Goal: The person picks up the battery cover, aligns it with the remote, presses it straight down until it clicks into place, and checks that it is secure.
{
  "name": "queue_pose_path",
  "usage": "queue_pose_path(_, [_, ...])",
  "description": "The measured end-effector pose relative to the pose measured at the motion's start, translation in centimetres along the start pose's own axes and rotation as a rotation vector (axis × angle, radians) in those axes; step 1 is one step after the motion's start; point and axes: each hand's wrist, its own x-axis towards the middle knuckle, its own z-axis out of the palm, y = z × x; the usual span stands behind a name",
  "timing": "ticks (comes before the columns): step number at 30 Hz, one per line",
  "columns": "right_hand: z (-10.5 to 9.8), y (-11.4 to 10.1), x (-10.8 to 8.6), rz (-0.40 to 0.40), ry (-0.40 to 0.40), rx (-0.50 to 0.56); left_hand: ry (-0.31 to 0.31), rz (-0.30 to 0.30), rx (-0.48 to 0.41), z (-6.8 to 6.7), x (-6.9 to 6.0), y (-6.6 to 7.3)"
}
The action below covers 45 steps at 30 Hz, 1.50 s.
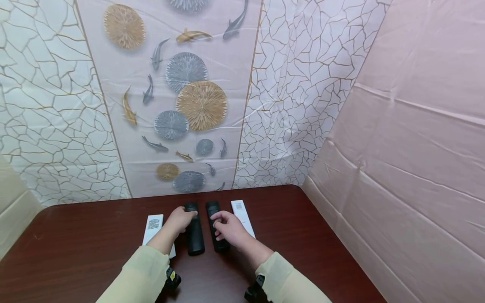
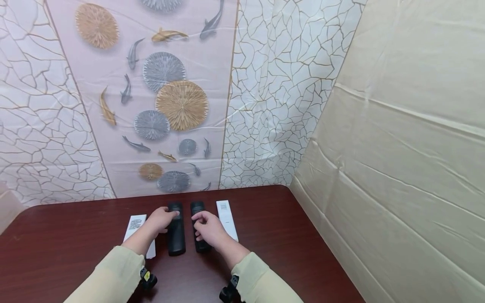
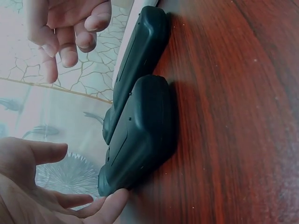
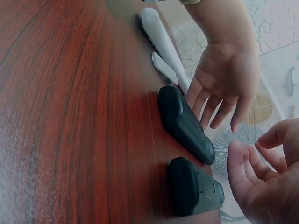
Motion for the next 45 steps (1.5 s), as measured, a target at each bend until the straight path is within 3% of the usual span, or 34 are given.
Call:
queue_pose_path(10, [0.6,0.2,0.6,-0.013,-0.02,0.016,0.051,0.067,-0.134,-0.3,-1.6,-0.2])
queue_pose_path(17, [1.2,-0.4,0.5,-0.043,-0.026,-0.018,0.055,0.129,-0.213,-1.3,-4.0,0.0])
queue_pose_path(22, [1.8,-0.7,0.6,-0.053,-0.024,-0.028,0.052,0.153,-0.229,-2.2,-5.6,0.0])
queue_pose_path(32, [3.5,-1.5,0.9,-0.068,-0.081,-0.059,0.054,0.168,-0.222,-3.7,-6.5,-0.2])
queue_pose_path(38, [4.9,-2.1,1.0,-0.129,-0.166,-0.184,0.088,0.2,-0.074,-5.3,-6.3,-1.3])
queue_pose_path(42, [6.0,-2.6,1.2,-0.183,-0.219,-0.332,0.129,0.192,0.15,-6.5,-5.9,-2.3])
queue_pose_path(45, [6.9,-3.0,1.6,-0.222,-0.25,-0.456,0.149,0.149,0.321,-7.3,-5.8,-2.9])
